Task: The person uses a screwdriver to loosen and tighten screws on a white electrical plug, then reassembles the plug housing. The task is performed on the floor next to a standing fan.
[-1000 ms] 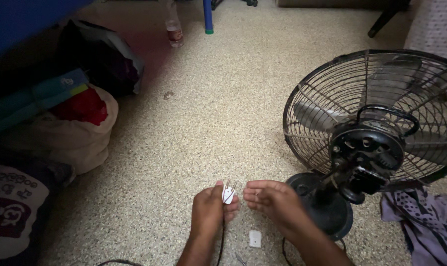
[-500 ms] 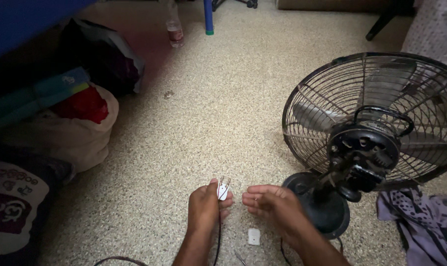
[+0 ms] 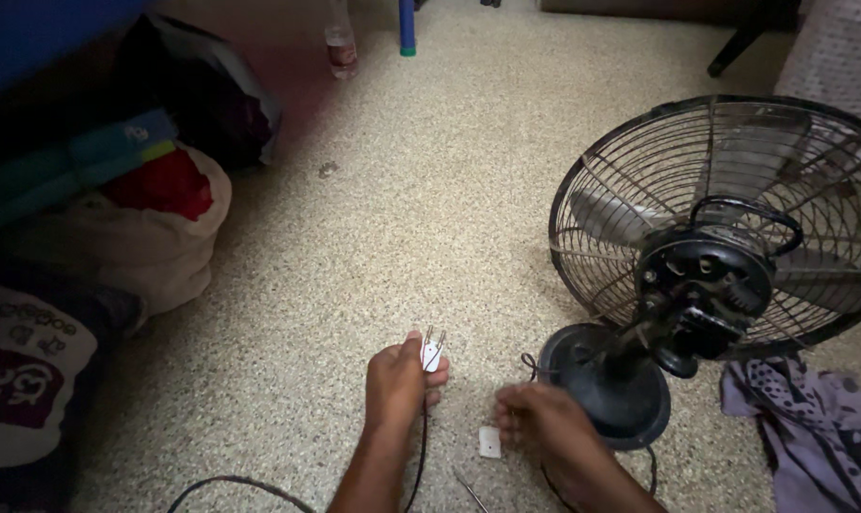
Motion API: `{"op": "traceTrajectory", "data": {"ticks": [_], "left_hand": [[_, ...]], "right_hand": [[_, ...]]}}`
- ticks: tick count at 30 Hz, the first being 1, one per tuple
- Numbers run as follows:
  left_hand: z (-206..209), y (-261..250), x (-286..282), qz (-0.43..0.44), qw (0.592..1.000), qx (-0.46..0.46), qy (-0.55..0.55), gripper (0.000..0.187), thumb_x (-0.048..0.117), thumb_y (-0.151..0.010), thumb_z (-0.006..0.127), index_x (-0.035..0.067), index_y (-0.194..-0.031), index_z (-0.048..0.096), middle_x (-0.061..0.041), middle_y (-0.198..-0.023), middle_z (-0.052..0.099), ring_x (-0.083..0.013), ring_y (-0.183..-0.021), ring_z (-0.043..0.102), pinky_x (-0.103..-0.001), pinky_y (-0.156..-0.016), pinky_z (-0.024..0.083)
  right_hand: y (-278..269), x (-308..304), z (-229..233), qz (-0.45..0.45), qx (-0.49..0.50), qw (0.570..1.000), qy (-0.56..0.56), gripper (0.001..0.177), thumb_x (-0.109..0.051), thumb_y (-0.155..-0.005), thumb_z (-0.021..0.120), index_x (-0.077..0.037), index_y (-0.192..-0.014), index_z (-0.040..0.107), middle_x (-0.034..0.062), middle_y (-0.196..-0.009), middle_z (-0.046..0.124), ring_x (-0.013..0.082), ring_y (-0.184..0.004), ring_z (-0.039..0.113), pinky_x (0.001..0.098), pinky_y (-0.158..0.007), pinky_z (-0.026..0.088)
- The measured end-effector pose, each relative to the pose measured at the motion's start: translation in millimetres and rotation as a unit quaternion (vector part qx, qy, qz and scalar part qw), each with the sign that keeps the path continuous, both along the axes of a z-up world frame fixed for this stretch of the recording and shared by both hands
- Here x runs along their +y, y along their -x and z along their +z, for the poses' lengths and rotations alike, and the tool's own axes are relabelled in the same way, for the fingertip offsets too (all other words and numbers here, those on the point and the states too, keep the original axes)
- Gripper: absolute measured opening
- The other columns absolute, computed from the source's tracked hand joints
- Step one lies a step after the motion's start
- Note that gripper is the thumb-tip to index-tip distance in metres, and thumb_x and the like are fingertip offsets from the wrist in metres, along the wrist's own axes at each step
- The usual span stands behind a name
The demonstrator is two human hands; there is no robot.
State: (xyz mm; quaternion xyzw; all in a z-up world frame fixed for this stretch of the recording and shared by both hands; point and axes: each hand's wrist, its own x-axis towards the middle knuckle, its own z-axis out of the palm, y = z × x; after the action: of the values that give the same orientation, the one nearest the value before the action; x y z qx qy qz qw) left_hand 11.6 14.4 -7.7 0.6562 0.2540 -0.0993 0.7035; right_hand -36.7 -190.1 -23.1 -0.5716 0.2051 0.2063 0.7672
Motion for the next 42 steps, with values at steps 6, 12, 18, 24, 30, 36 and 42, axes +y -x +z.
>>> {"op": "traceTrajectory", "data": {"ticks": [6, 12, 18, 24, 30, 36, 42], "left_hand": [[-3.1, 3.0, 1.5, 0.002, 1.000, -0.009, 0.025, 0.045, 0.042, -0.101, 0.050, 0.003, -0.100, 0.071, -0.012, -0.087, 0.079, -0.0181, -0.072, 0.073, -0.033, -0.060, 0.056], [-6.1, 1.8, 3.0, 0.001, 0.999, 0.003, 0.047, 0.044, 0.043, -0.101, 0.051, 0.003, -0.100, 0.070, -0.011, -0.086, 0.079, -0.0176, -0.069, 0.072, -0.033, -0.058, 0.055], [-0.1, 1.5, 1.9, -0.005, 0.998, 0.017, 0.052, 0.044, 0.043, -0.101, 0.050, 0.003, -0.103, 0.069, -0.010, -0.087, 0.078, -0.0174, -0.072, 0.071, -0.033, -0.060, 0.055], [9.3, 4.6, 2.1, -0.016, 0.999, 0.031, 0.027, 0.045, 0.044, -0.102, 0.048, 0.004, -0.104, 0.069, -0.010, -0.090, 0.079, -0.0169, -0.077, 0.073, -0.033, -0.064, 0.056], [4.9, 4.2, 1.8, -0.012, 0.999, 0.023, 0.038, 0.045, 0.045, -0.102, 0.049, 0.004, -0.104, 0.069, -0.010, -0.090, 0.079, -0.0178, -0.076, 0.073, -0.035, -0.065, 0.056], [-2.0, 2.0, 3.3, -0.014, 0.999, 0.023, 0.035, 0.044, 0.044, -0.102, 0.049, 0.006, -0.104, 0.069, -0.009, -0.090, 0.079, -0.0169, -0.075, 0.073, -0.035, -0.065, 0.057], [-1.2, 1.7, 2.5, -0.014, 0.999, 0.019, 0.041, 0.044, 0.044, -0.102, 0.049, 0.005, -0.104, 0.068, -0.010, -0.089, 0.079, -0.0172, -0.074, 0.072, -0.036, -0.066, 0.056]], "right_hand": [[7.5, -14.7, -31.1, 0.016, -0.004, 0.999, -0.032, 0.024, -0.015, -0.094, 0.059, 0.006, -0.102, 0.069, 0.0117, -0.082, 0.066, 0.0192, -0.070, 0.060, 0.0362, -0.066, 0.052], [12.4, -11.8, -56.5, 0.089, -0.147, 0.955, 0.242, 0.024, -0.022, -0.092, 0.065, -0.002, -0.103, 0.074, 0.0089, -0.086, 0.069, 0.0143, -0.076, 0.060, 0.0318, -0.069, 0.051], [12.9, -8.4, -33.7, 0.058, -0.029, 0.994, 0.093, 0.031, -0.012, -0.092, 0.054, 0.002, -0.116, 0.069, 0.0183, -0.102, 0.073, 0.0265, -0.093, 0.070, 0.0390, -0.082, 0.058], [11.4, -9.4, 5.0, -0.017, 0.067, 0.997, -0.019, 0.038, -0.001, -0.096, 0.041, 0.008, -0.129, 0.057, 0.0258, -0.125, 0.071, 0.0349, -0.118, 0.070, 0.0457, -0.102, 0.056], [11.9, -11.6, -2.4, 0.016, 0.029, 0.998, -0.047, 0.043, 0.008, -0.085, 0.046, 0.010, -0.126, 0.059, 0.0263, -0.126, 0.072, 0.0343, -0.119, 0.071, 0.0444, -0.101, 0.057], [13.0, -11.7, -8.7, 0.014, 0.031, 0.999, -0.037, 0.037, 0.002, -0.088, 0.055, 0.009, -0.124, 0.060, 0.0248, -0.125, 0.072, 0.0320, -0.118, 0.070, 0.0428, -0.099, 0.057], [13.2, -11.5, -5.3, 0.004, 0.035, 0.999, -0.038, 0.034, 0.003, -0.089, 0.052, 0.006, -0.122, 0.058, 0.0253, -0.126, 0.072, 0.0325, -0.119, 0.070, 0.0439, -0.099, 0.057]]}}
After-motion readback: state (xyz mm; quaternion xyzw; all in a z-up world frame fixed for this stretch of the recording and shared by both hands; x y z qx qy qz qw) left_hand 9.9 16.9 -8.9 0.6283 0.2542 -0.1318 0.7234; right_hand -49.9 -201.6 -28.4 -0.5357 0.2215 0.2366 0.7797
